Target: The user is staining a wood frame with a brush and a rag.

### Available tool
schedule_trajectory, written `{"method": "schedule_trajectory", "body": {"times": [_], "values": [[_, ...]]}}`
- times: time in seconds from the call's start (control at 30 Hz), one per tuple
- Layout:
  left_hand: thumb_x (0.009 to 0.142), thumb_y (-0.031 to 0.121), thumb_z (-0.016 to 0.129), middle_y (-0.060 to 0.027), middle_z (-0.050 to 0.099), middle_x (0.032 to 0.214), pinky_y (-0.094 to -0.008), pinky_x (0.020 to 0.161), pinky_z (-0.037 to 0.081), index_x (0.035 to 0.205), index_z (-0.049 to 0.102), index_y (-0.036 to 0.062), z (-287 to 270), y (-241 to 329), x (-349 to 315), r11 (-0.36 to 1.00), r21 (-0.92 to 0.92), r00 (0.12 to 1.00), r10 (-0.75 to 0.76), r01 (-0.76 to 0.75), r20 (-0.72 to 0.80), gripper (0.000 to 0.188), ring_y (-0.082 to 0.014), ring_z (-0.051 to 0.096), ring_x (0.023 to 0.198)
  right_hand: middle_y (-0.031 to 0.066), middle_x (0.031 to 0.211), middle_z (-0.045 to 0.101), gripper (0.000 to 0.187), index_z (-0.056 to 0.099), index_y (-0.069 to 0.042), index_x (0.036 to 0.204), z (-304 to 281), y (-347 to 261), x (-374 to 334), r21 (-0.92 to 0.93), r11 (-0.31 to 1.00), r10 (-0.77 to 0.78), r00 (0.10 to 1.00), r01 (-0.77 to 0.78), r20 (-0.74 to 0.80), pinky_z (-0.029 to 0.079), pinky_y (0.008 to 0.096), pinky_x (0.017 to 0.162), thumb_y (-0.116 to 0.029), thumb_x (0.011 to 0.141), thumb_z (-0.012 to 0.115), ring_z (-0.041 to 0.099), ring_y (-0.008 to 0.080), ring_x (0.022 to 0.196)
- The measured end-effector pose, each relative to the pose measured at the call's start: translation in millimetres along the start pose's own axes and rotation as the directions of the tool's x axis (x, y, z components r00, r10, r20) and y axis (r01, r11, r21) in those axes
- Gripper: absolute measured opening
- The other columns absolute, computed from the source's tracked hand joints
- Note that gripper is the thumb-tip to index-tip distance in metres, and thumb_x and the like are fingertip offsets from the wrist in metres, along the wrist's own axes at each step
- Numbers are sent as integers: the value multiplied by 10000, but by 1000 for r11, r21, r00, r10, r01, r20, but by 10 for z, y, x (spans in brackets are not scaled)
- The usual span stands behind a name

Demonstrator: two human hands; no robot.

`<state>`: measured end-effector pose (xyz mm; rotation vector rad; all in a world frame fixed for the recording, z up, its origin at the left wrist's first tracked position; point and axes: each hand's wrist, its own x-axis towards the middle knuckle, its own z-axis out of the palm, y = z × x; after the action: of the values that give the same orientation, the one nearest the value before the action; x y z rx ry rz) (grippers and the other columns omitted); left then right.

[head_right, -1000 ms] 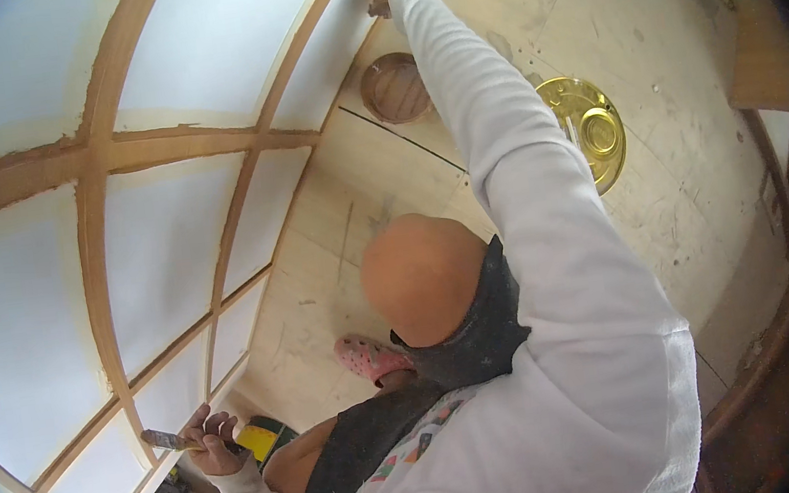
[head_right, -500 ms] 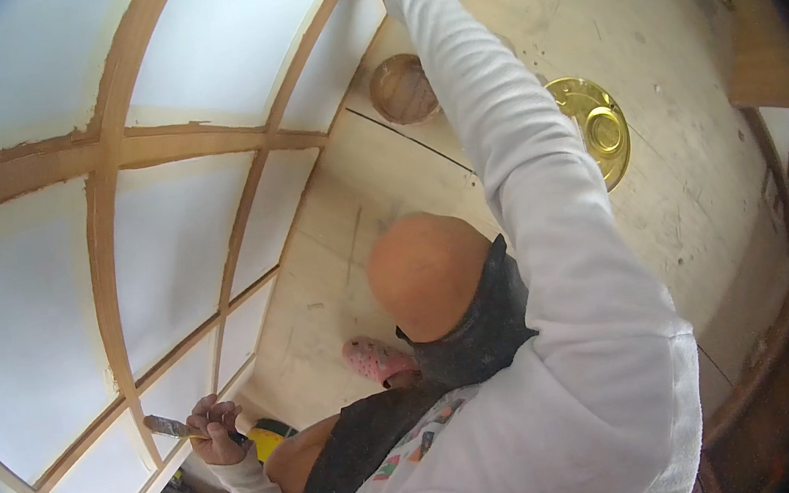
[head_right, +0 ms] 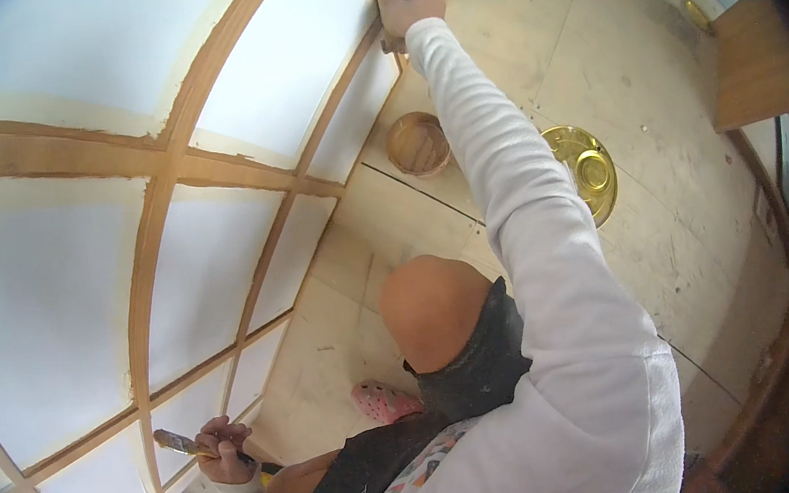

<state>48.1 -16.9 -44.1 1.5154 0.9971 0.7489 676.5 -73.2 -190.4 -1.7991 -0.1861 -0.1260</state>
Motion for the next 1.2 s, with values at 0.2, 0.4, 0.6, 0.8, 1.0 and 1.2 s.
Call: {"method": "schedule_trajectory", "body": {"times": [0.2, 0.4, 0.6, 0.8, 1.0, 1.2], "values": [[704, 243, 795, -154, 572, 956, -360, 659, 565, 771, 335, 86, 86, 73, -83, 999, 31, 999, 29, -31, 46, 491, -231, 638, 748, 100, 895, 665, 308, 652, -66, 1021, -201, -927, 158, -76, 982, -179, 977, 171, -113, 502, 313, 729, -216, 755, 697, 636, 227, 799], [741, 199, 739, -158, 565, 963, -377, 688, 552, 754, 325, 87, 177, 149, -170, 993, 44, 990, 101, -106, 102, 429, -237, 628, 775, 194, 925, 654, 390, 621, -27, 1015, -422, -1636, 107, -269, 927, -310, 937, 260, -161, 490, 356, 767, -358, 809, 612, 633, 306, 891], [731, 129, 693, -147, 557, 991, -367, 722, 546, 761, 330, 100, 143, 115, -225, 990, -12, 974, 138, -139, 177, 366, -225, 614, 815, 129, 794, 650, 364, 610, -33, 1019, -532, -2097, -431, -48, 995, -90, 996, 90, 1, 509, 336, 610, -344, 830, 615, 640, 232, 744], [697, 238, 798, -141, 558, 992, -361, 722, 545, 768, 334, 106, 47, 74, -277, 981, -67, 975, 188, -181, 122, 488, -233, 612, 819, 104, 722, 627, 361, 605, 9, 981, -381, -2110, -1061, 315, 944, -153, 978, 101, 144, 472, 313, 486, -319, 834, 638, 598, 170, 582], [665, 247, 827, -137, 559, 989, -364, 720, 549, 765, 350, 110, -106, 28, -329, 962, -142, 965, 247, -233, 88, 507, -241, 610, 834, 111, 736, 642, 353, 617, 12, 963, -183, -2046, -1589, 305, 944, -176, 972, 123, 154, 469, 286, 524, -310, 825, 662, 597, 154, 624], [636, 265, 846, -137, 570, 994, -355, 715, 553, 748, 359, 114, -255, -13, -419, 949, -150, 959, 284, -278, 13, 522, -236, 618, 830, 107, 743, 639, 285, 640, -18, 892, -22, -2058, -2130, 167, 880, -455, 890, 445, 26, 479, 301, 582, -293, 823, 669, 601, 166, 653]]}}
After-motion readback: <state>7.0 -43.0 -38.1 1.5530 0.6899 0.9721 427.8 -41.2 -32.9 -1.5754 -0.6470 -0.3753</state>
